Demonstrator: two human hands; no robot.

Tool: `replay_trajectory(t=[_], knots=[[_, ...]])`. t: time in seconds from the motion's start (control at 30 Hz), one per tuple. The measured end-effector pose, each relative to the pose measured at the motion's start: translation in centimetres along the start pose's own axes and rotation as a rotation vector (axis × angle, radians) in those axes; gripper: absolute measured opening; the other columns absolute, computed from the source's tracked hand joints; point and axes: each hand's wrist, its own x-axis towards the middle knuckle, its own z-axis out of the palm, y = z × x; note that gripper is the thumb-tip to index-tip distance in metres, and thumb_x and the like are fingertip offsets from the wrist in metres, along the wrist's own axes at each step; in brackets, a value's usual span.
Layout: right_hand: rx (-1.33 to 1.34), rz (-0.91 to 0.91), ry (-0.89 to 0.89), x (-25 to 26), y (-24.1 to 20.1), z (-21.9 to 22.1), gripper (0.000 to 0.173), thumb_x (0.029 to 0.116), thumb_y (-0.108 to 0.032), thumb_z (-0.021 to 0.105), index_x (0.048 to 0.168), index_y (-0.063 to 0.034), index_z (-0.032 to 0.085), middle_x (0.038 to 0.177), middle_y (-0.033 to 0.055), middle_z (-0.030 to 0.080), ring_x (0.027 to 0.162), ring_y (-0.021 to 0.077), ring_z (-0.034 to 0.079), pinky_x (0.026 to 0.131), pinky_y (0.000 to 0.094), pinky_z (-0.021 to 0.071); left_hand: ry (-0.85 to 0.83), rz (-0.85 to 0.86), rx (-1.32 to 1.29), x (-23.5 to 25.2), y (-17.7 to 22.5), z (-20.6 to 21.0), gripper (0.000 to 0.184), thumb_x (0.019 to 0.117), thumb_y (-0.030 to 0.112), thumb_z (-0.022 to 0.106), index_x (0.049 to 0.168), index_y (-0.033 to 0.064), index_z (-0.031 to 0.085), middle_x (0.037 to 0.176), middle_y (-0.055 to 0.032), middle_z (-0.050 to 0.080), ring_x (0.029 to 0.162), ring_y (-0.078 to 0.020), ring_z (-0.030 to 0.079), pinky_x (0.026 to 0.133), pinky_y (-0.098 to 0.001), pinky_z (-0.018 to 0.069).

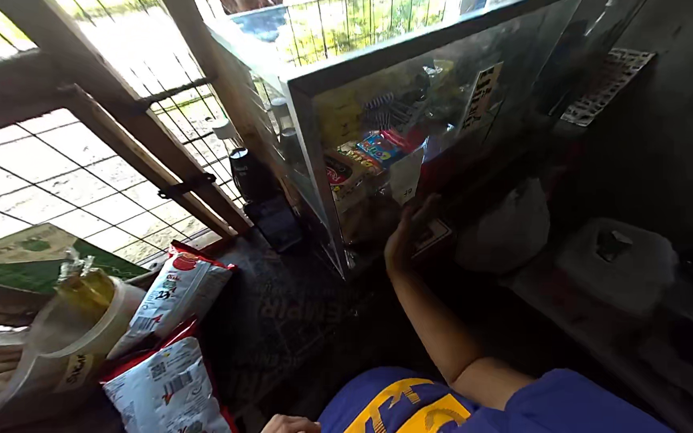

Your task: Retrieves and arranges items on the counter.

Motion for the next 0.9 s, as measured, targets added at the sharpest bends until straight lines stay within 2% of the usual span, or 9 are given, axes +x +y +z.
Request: replay_trajectory(t=[0.13, 0.2, 0.3, 0.43, 0.53, 0.63, 0.77, 0.83, 0.9], knots=[[-0.018, -0.044, 0.082, 0.9, 0.4, 1.5, 0.072, 0.1089, -0.042, 0.025, 0.163, 0.0012, 0.008, 0.171, 0.0204, 0.004, 0.16, 0.0301, 0.004, 0.129, 0.0466, 0.0062, -0.013, -0.005, -0.006, -0.4, -0.3, -0.3, 0.045, 0.1112, 0.025, 0.042, 0.099, -0.0056, 0.072, 0.095, -0.0152, 0.074, 0.097, -0.0122, 0.068, 0.092, -0.0262, 0.0539], [-0.084, -0.068, 0.187, 4.1, 0.3, 1.4, 0.066, 0.1085, -0.032, 0.025, 0.161, 0.007, 0.016, 0.169, 0.0254, 0.012, 0.159, 0.0336, 0.012, 0.129, 0.0439, 0.0096, -0.001, -0.006, -0.009, -0.4, -0.4, -0.2, 0.045, 0.1112, 0.027, 0.042, 0.1, -0.0039, 0.073, 0.096, -0.014, 0.074, 0.097, -0.0115, 0.068, 0.091, -0.0259, 0.0544], [-0.143, -0.084, 0.234, 7.8, 0.3, 0.3, 0.061, 0.1098, -0.025, 0.028, 0.159, 0.0098, 0.018, 0.168, 0.0282, 0.015, 0.158, 0.0343, 0.016, 0.128, 0.0396, 0.0127, 0.016, -0.026, 0.005, -0.7, -0.2, -0.3, 0.042, 0.111, 0.03, 0.043, 0.101, 0.0013, 0.073, 0.098, -0.0085, 0.074, 0.099, -0.0068, 0.068, 0.091, -0.0225, 0.0544], [-0.165, -0.082, 0.226, 11.8, 1.5, -1.1, 0.061, 0.1109, -0.028, 0.024, 0.161, 0.0055, 0.017, 0.169, 0.0239, 0.013, 0.159, 0.0291, 0.014, 0.128, 0.0365, 0.0124, 0.02, -0.02, 0.046, -1.1, 0.0, -0.2, 0.04, 0.1106, 0.029, 0.044, 0.101, 0.0047, 0.074, 0.099, -0.0049, 0.075, 0.1, -0.0054, 0.068, 0.091, -0.0212, 0.0546], [-0.093, -0.101, 0.211, 13.5, 2.0, -2.3, 0.06, 0.1123, -0.027, 0.028, 0.16, 0.0083, 0.018, 0.168, 0.027, 0.016, 0.158, 0.0293, 0.017, 0.128, 0.0328, 0.0147, 0.01, -0.013, 0.047, -1.8, 0.2, -0.3, 0.04, 0.1108, 0.031, 0.043, 0.101, 0.0057, 0.073, 0.1, -0.004, 0.075, 0.102, -0.0053, 0.068, 0.093, -0.0213, 0.0539], [-0.027, -0.124, 0.087, 8.9, -0.3, -2.7, 0.064, 0.109, -0.025, 0.037, 0.159, 0.0093, 0.019, 0.166, 0.0295, 0.019, 0.156, 0.0323, 0.02, 0.127, 0.0364, 0.0202, 0.026, -0.019, 0.035, -2.3, -0.1, -0.3, 0.04, 0.1108, 0.03, 0.043, 0.101, 0.0056, 0.074, 0.099, -0.0036, 0.075, 0.101, -0.0049, 0.068, 0.093, -0.0217, 0.0545], [-0.111, -0.407, -0.201, -1.5, -1.1, -2.2, 0.086, 0.1007, -0.05, 0.052, 0.156, 0.0111, 0.025, 0.165, 0.0343, 0.015, 0.156, 0.0427, 0.014, 0.127, 0.0534, 0.0172, 0.029, -0.027, 0.038, -2.8, -0.2, -0.7, 0.039, 0.1106, 0.031, 0.044, 0.103, 0.0076, 0.073, 0.1, -0.0023, 0.075, 0.101, -0.0051, 0.068, 0.092, -0.0221, 0.0548], [-0.089, -0.501, -0.214, -4.0, -0.6, -1.2, 0.091, 0.0936, -0.053, 0.063, 0.154, 0.007, 0.032, 0.164, 0.036, 0.016, 0.155, 0.0462, 0.015, 0.126, 0.0571, 0.0166, 0.029, -0.025, 0.042, -3.2, -0.3, -0.8, 0.038, 0.1107, 0.031, 0.044, 0.103, 0.008, 0.073, 0.101, -0.0018, 0.075, 0.102, -0.0053, 0.068, 0.092, -0.0222, 0.0548], [-0.084, -0.552, -0.205, -4.6, -0.1, -0.7, 0.094, 0.0895, -0.055, 0.068, 0.154, 0.0036, 0.033, 0.164, 0.0366, 0.015, 0.155, 0.0486, 0.014, 0.125, 0.0598, 0.0155, 0.02, -0.026, 0.043, -3.4, -0.2, -0.8, 0.039, 0.1107, 0.03, 0.044, 0.102, 0.0066, 0.074, 0.1, -0.0026, 0.075, 0.101, -0.0054, 0.068, 0.093, -0.0217, 0.0542]])
